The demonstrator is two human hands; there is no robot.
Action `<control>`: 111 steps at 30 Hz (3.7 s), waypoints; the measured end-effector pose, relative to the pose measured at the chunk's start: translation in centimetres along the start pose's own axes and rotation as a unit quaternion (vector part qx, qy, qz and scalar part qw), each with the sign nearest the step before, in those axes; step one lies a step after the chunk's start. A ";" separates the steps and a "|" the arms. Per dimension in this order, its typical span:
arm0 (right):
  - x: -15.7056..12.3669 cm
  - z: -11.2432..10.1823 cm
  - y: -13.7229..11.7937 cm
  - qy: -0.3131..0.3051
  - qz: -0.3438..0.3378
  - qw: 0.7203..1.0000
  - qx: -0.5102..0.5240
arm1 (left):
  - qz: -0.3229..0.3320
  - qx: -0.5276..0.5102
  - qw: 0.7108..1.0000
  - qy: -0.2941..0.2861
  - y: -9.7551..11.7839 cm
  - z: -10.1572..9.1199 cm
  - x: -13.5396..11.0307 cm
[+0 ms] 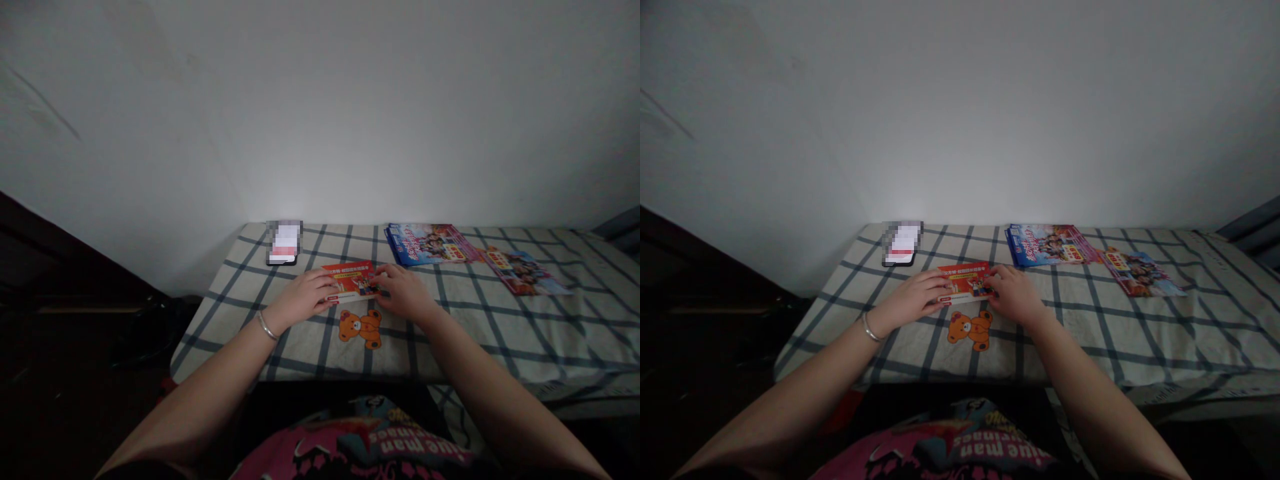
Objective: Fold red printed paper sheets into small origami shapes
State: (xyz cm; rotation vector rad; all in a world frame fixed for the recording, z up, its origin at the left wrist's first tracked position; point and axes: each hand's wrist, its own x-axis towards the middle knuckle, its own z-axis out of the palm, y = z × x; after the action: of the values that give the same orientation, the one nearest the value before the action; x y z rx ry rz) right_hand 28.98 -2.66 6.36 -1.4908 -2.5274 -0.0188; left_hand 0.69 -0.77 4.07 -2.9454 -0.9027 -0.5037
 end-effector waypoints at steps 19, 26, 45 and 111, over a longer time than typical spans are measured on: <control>3.5 1.5 -3.3 0.011 -0.024 0.996 -0.079 | -0.159 0.118 0.980 0.037 2.9 0.4 5.0; 3.3 2.9 -2.8 0.048 -0.031 0.997 -0.060 | -0.173 0.074 0.980 0.071 3.1 1.7 4.7; 3.4 3.7 -3.0 0.143 -0.015 0.988 0.056 | -0.154 0.028 0.982 0.103 3.0 1.8 4.8; 3.5 4.0 -1.7 0.191 -0.093 0.975 0.072 | -0.116 0.044 0.985 0.116 2.4 1.4 4.7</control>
State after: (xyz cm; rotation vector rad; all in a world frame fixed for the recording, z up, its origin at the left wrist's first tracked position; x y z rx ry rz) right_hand 25.20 0.06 3.24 -1.0734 -2.2889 -0.1347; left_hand 6.09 -0.10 4.35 -2.6451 -1.2081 -0.7759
